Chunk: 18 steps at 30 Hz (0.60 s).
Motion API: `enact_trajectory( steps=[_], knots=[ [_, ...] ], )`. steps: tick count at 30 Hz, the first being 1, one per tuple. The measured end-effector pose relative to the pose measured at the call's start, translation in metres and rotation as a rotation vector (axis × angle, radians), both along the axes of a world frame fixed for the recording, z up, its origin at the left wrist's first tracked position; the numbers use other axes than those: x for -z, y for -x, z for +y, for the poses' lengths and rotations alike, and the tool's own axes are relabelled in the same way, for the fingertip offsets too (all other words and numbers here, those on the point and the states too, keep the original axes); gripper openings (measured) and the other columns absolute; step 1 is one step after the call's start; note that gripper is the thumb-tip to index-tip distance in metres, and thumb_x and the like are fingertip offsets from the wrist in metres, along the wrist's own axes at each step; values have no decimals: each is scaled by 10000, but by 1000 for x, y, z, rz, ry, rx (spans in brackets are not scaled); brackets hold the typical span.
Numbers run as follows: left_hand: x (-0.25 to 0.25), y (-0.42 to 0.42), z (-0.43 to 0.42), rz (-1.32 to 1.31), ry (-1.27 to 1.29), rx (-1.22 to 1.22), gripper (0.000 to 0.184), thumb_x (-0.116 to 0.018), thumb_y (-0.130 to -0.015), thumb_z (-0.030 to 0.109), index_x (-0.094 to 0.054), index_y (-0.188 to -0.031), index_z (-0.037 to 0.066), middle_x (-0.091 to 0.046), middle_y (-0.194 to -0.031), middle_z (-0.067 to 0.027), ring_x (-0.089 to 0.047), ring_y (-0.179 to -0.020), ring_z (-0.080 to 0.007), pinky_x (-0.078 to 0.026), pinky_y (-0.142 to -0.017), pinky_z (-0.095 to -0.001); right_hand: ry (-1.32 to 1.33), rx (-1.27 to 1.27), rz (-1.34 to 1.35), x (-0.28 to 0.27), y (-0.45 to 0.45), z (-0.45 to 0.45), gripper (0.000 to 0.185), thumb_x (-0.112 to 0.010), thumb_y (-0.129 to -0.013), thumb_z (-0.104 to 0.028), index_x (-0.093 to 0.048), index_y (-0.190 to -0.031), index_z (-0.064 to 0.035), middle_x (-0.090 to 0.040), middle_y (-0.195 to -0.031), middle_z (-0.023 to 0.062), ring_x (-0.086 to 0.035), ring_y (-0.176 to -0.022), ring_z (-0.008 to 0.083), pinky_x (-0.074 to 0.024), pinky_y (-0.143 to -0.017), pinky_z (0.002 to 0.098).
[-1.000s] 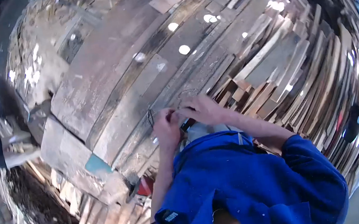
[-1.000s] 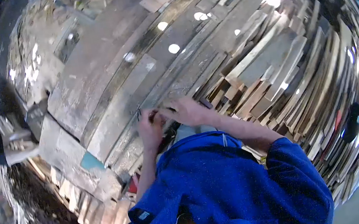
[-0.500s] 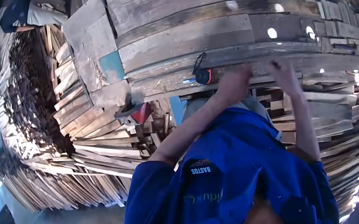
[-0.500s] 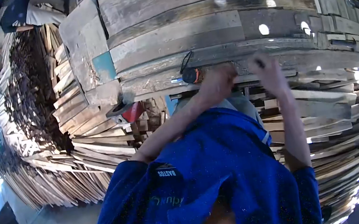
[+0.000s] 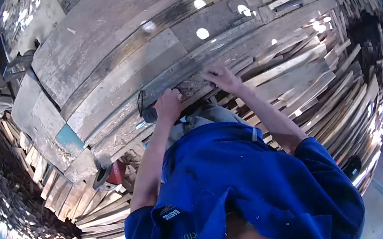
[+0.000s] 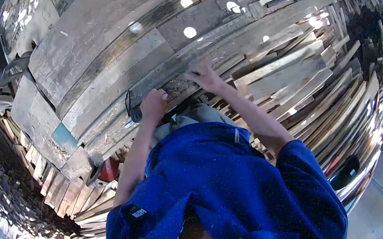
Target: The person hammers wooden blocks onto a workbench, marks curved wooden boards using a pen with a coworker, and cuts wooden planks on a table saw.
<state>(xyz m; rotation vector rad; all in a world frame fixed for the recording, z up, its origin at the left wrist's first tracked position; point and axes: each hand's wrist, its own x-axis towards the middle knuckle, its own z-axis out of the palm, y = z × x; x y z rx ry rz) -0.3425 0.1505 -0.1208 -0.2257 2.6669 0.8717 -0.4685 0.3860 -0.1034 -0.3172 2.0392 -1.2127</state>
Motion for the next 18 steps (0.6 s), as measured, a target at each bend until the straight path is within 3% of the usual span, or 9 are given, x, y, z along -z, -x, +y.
enact_trajectory(
  steps=[6,8,9,11,12,14,16,18],
  knots=[
    [9,-3,-2,-103,66,-46,204,-660,-956,290,-703,-1096,147,-673,-1083,-112,-686,-1025,-360,-577,-839,-494,-8,117,-17,-7,-12,28,320,-658,-1023,-270,-699,-843,-8,-628,-720,16,-581,-659,75,-467,-589,269],
    [11,-13,1,177,126,36,311,-721,-897,285,-674,-1169,142,-647,-1142,-113,-667,-1069,-368,-565,-883,-473,1,167,-37,-3,-11,37,348,-667,-1009,-298,-692,-834,3,-629,-678,52,-591,-649,101,-478,-600,309],
    [5,-13,4,183,121,53,311,-721,-897,285,-674,-1169,142,-647,-1142,-113,-667,-1069,-368,-565,-883,-473,-2,185,-32,-5,-10,39,348,-667,-1009,-298,-692,-834,3,-629,-678,52,-591,-649,101,-478,-600,309],
    [-11,-7,12,132,197,-63,413,-754,-868,306,-678,-1243,150,-642,-1212,-110,-640,-1139,-361,-545,-942,-466,-246,54,111,-18,-9,41,358,-653,-999,-356,-743,-1158,-48,-717,-913,223,-713,-810,289,-543,-757,388],
    [-18,-3,14,142,187,-39,413,-754,-868,306,-678,-1243,150,-642,-1212,-110,-640,-1139,-361,-545,-942,-466,-256,80,116,-26,-9,41,358,-653,-999,-356,-743,-1158,-48,-717,-913,223,-713,-810,289,-543,-757,388],
    [-30,9,15,168,24,-9,414,-736,-896,300,-681,-1258,106,-642,-1217,-163,-633,-1162,-362,-553,-944,-454,-125,-29,64,-43,-7,32,340,-655,-994,-368,-752,-1166,-91,-720,-995,235,-728,-875,341,-555,-792,406],
    [-49,31,23,128,-138,62,380,-723,-924,292,-683,-1242,89,-679,-1189,-152,-668,-1125,-328,-544,-948,-419,-141,-85,22,-50,-4,21,342,-655,-996,-383,-752,-1170,-104,-722,-980,227,-725,-857,323,-553,-784,404],
    [-73,51,37,-211,-756,31,335,-730,-941,266,-689,-1202,60,-720,-1140,-139,-700,-1060,-262,-536,-931,-376,-149,-144,-21,-55,2,14,344,-655,-997,-397,-752,-1174,-118,-723,-965,218,-723,-839,304,-552,-776,402]
  ],
)
